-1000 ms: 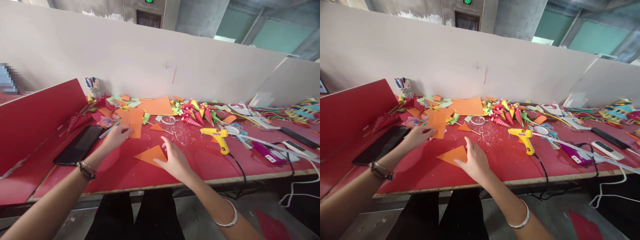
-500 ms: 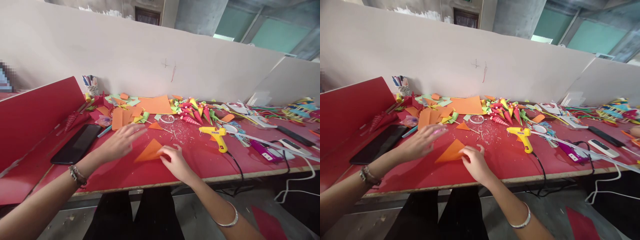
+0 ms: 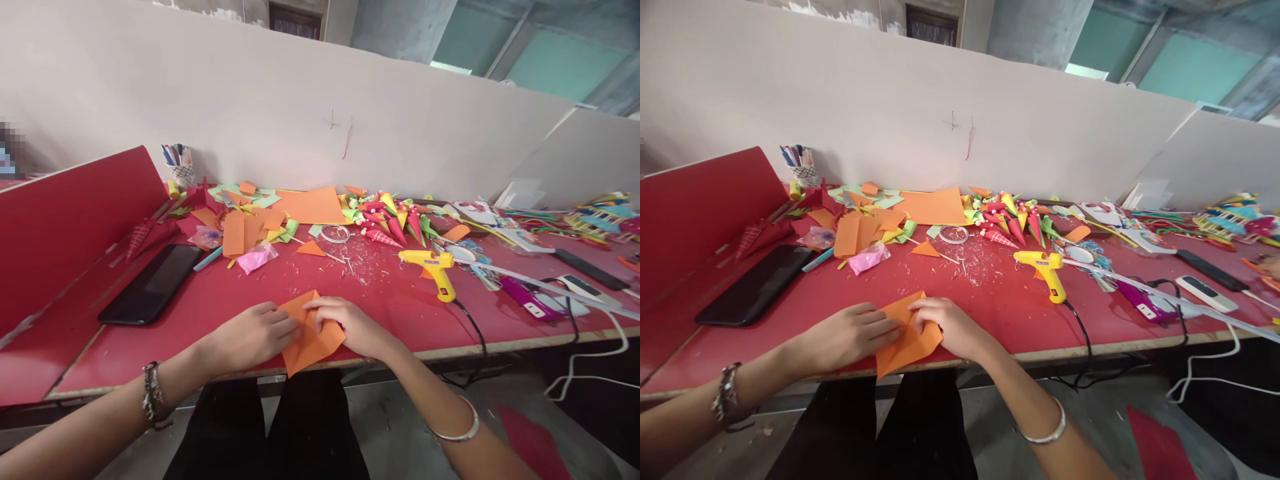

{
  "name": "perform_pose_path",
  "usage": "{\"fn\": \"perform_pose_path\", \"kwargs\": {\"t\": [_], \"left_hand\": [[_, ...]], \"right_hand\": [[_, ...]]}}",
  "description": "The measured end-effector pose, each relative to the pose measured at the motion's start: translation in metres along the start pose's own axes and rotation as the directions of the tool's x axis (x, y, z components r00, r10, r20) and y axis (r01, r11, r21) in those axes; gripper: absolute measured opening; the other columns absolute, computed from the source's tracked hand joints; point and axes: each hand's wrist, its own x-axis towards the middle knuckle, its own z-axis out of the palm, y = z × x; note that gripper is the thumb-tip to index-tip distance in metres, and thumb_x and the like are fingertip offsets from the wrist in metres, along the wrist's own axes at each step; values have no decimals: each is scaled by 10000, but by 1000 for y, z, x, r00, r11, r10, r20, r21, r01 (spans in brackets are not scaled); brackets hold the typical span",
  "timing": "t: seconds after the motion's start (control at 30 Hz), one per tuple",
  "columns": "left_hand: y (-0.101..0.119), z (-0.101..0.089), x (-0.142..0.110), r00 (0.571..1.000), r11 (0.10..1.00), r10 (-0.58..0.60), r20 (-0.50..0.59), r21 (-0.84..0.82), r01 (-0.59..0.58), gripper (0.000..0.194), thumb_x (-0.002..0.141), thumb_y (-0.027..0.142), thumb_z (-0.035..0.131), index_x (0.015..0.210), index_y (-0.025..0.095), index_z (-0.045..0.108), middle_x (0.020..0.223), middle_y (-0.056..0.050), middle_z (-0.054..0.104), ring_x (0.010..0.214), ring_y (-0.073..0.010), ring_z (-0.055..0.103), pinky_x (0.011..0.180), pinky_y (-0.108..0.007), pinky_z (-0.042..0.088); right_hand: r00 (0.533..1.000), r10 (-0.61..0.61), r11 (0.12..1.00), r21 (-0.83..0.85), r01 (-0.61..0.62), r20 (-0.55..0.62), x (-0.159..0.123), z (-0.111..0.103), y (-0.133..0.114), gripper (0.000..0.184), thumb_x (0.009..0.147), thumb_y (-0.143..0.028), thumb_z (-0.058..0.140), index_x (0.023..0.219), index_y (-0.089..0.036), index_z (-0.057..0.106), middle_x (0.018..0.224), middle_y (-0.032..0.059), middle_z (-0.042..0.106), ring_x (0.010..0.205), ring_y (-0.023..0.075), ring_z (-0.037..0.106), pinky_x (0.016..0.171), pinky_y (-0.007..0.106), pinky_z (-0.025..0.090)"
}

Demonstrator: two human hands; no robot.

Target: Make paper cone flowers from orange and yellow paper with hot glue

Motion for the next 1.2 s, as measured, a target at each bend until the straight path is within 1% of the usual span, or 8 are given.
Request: {"fn": "perform_pose_path", "kwargs": {"t": [0.13, 0.23, 0.33, 0.47, 0.6, 0.73, 0.97, 1.2], "left_hand": [[9, 7, 1, 998, 999, -46, 50, 10, 45, 255, 865, 176, 336, 1046, 149, 515, 931, -73, 583, 747, -175, 542, 610, -283, 434], [20, 10, 1, 985, 985, -161, 66, -55, 165, 213, 858, 193, 358, 961, 147, 539, 867, -58, 569, 694, -162, 538, 594, -274, 448], [22, 11, -1, 959, 938, -276, 59, -200, 282, 214, 829, 229, 432, 1019, 180, 517, 911, -44, 549, 737, -152, 551, 638, -264, 466], [12, 16, -9, 923, 846, -386, -8, -403, 350, 328, 813, 253, 457, 1141, 240, 467, 997, -39, 526, 822, -141, 553, 708, -244, 460], [6, 22, -10, 875, 770, -484, -34, -492, 406, 234, 854, 303, 380, 915, 199, 579, 901, -32, 549, 774, -125, 549, 682, -220, 438], [9, 24, -6, 800, 713, -600, 0, -454, 534, 270, 856, 318, 357, 709, 167, 525, 788, -18, 537, 664, -112, 523, 587, -214, 396], [9, 24, -5, 655, 613, -754, 42, -313, 726, 261, 823, 386, 389, 668, 192, 466, 662, 21, 549, 559, -114, 487, 462, -202, 250], [8, 26, -6, 662, 618, -747, 59, -303, 725, 279, 848, 378, 336, 673, 195, 451, 664, 20, 574, 545, -113, 487, 481, -207, 250]], "right_hand": [[998, -54, 977, -205, 48, -27, -11, -2, -4, 318, 645, 1, 445, 837, -211, 585, 1118, 33, 529, 1053, 170, 454, 891, 315, 364], [997, -78, 949, -307, 76, 6, -21, 0, -12, 193, 729, -123, 493, 876, -203, 589, 984, 53, 565, 918, 187, 499, 827, 341, 396], [999, -29, 966, -259, 21, -25, -28, 6, -18, 205, 804, -166, 444, 955, -210, 575, 937, 50, 580, 867, 170, 515, 796, 322, 416], [988, 91, 992, -73, -101, -122, -29, 10, -14, 196, 845, -183, 410, 953, -214, 570, 939, 34, 574, 882, 137, 521, 790, 258, 422], [963, 168, 985, 4, -171, -211, -21, 12, -7, 159, 845, -220, 423, 789, -187, 569, 834, 24, 561, 783, 117, 534, 720, 228, 423], [937, 211, 968, -77, -241, -280, -12, 16, -3, 192, 838, -231, 422, 685, -178, 526, 729, 17, 525, 676, 117, 514, 626, 226, 403], [905, 263, 903, -245, -352, -334, -6, 26, 2, 250, 817, -265, 454, 584, -176, 428, 653, 4, 463, 633, 118, 472, 574, 216, 357], [909, 277, 850, -361, -382, -310, -4, 27, 1, 255, 825, -272, 443, 591, -176, 411, 643, 0, 468, 627, 115, 463, 551, 213, 327]]}}
